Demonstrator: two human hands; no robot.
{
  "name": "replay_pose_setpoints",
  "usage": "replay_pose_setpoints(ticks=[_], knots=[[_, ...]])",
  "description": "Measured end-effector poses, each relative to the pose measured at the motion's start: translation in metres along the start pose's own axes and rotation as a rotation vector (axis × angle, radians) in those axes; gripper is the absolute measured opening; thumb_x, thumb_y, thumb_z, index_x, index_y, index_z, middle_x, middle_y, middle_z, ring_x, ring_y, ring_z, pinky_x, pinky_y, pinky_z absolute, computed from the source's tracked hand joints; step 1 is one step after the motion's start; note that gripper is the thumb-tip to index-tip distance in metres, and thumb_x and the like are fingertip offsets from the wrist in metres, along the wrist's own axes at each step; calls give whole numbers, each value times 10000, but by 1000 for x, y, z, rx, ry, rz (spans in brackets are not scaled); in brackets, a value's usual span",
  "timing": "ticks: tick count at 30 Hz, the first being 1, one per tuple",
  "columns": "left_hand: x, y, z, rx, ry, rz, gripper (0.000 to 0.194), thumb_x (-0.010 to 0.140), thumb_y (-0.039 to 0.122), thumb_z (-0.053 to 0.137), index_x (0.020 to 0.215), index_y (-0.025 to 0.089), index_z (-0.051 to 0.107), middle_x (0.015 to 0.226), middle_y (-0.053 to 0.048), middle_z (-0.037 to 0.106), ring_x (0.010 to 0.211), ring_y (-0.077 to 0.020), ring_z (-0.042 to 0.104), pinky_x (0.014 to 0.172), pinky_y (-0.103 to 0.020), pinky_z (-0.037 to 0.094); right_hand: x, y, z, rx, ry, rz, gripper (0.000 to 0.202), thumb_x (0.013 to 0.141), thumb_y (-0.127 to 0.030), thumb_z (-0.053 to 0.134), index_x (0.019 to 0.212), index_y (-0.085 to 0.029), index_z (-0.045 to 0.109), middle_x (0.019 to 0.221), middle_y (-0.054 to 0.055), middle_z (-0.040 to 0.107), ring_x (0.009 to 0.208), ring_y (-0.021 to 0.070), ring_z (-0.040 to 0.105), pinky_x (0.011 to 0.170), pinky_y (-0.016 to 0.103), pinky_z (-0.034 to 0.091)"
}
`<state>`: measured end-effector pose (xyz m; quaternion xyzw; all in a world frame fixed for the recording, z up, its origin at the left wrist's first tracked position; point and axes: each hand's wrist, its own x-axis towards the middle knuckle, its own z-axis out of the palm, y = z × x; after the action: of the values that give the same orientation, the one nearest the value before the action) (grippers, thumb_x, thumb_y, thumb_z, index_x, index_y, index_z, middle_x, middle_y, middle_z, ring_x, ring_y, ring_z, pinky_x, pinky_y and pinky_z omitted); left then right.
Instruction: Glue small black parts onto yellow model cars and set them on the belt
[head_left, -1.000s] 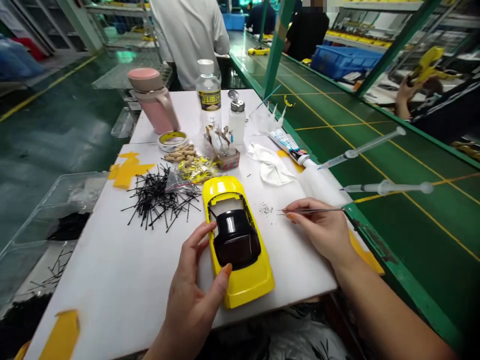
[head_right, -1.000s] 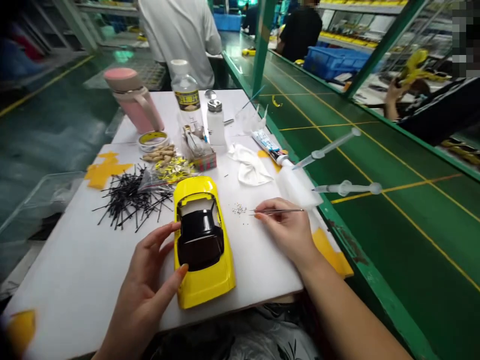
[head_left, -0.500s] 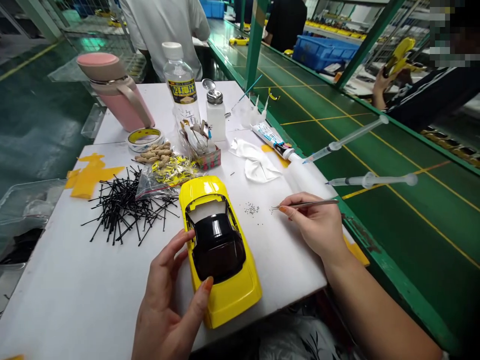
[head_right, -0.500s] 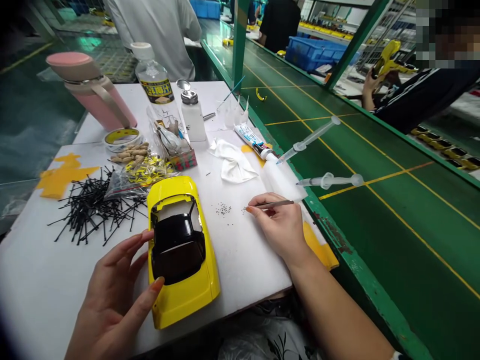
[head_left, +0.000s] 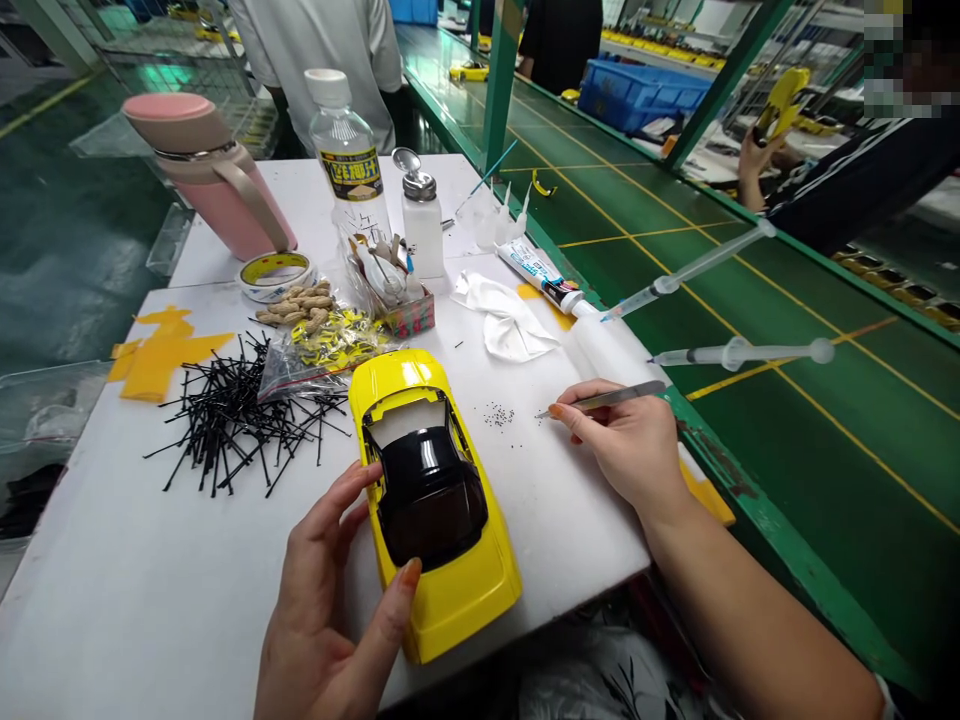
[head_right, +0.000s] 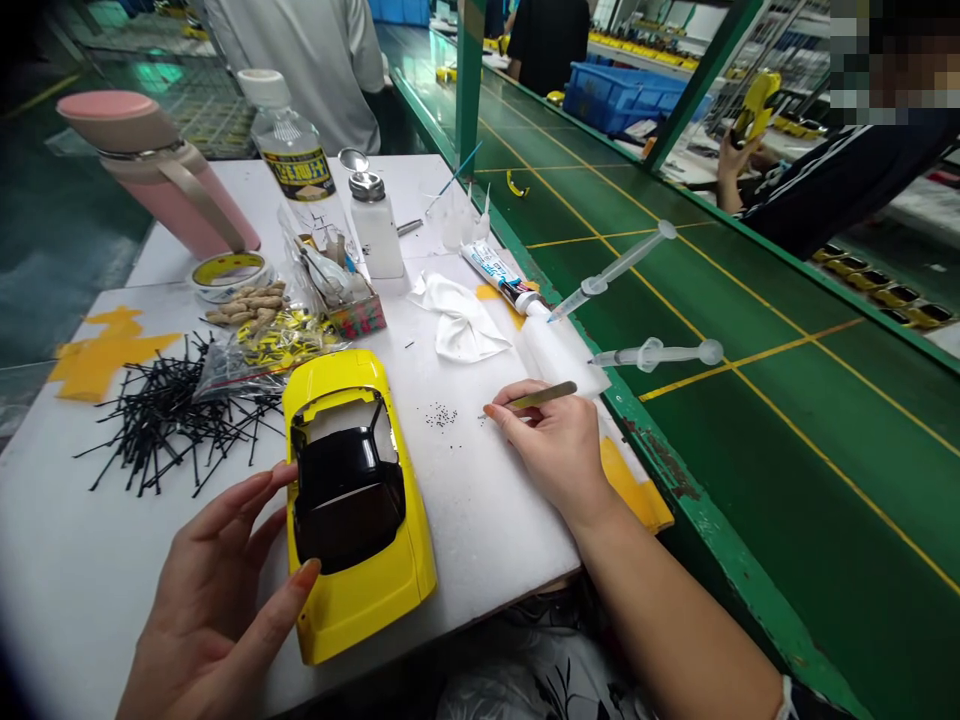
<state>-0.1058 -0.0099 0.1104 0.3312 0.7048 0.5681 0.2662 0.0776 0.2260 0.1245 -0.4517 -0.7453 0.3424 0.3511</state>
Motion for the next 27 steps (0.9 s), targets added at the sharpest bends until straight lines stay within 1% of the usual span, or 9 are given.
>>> replay_pose_setpoints(ticks=[2, 4, 6, 11, 15, 18, 23, 27], knots=[[0, 0, 0, -5, -7, 7, 596, 972, 335, 753, 1519, 431, 537, 1643, 20, 522, 1537, -256, 496, 1303, -373, 437, 0, 1, 1, -5, 3, 17, 177, 808, -358, 790, 759, -188, 784, 696, 33, 757, 528, 163, 645, 508, 297, 452], [-1, -1, -1, -4, -7, 2, 593, 978, 334, 747, 1522, 433, 531, 1648, 24, 518, 1537, -248, 495, 1296, -358, 442, 1, 3, 2, 1, 1, 31, 181, 814, -363, 783, 772, -187, 786, 723, 37, 767, 532, 161, 646, 505, 298, 448], [-1, -2, -1, -3, -8, -9, 593, 979, 343, 746, 1523, 437, 528, 1656, 26, 509, 1537, -254, 496, 1294, -369, 447, 1, 3, 3, 9, -6, 43, 181, 817, -362, 780, 780, -185, 786, 734, 40, 772, 533, 161, 644, 507, 300, 449], [0, -2, -1, -5, -8, -25, 598, 971, 363, 755, 1520, 437, 531, 1668, 15, 493, 1534, -288, 499, 1304, -441, 440, 2, 2, 3, 10, -13, 50, 182, 825, -354, 774, 783, -178, 784, 743, 47, 776, 541, 161, 644, 519, 301, 450], [-1, 0, -1, 2, -9, -24, 589, 969, 362, 758, 1508, 450, 537, 1663, 28, 501, 1530, -272, 503, 1303, -406, 441, 2, 2, 4, 23, -12, 47, 172, 821, -341, 772, 784, -173, 780, 722, 44, 769, 513, 155, 637, 505, 295, 445], [-1, 0, -2, 5, -5, -19, 588, 968, 363, 758, 1509, 433, 538, 1660, 19, 507, 1530, -271, 506, 1299, -403, 445, 2, 3, 4, 46, -14, 45, 171, 822, -334, 769, 789, -166, 778, 726, 45, 770, 488, 146, 627, 497, 289, 449], [0, -2, -2, 40, 8, 10, 588, 972, 370, 753, 1519, 407, 540, 1647, 1, 532, 1510, -265, 537, 1271, -382, 479, 2, 5, 4, 38, -12, 33, 179, 826, -339, 769, 792, -164, 789, 723, 43, 770, 519, 146, 630, 515, 279, 454], [0, -3, -3, 58, 5, 28, 589, 977, 371, 747, 1526, 412, 537, 1641, 3, 539, 1510, -259, 538, 1278, -388, 469, 1, 3, 3, 27, -28, 33, 186, 829, -338, 768, 779, -160, 790, 739, 49, 776, 519, 140, 628, 514, 275, 444]])
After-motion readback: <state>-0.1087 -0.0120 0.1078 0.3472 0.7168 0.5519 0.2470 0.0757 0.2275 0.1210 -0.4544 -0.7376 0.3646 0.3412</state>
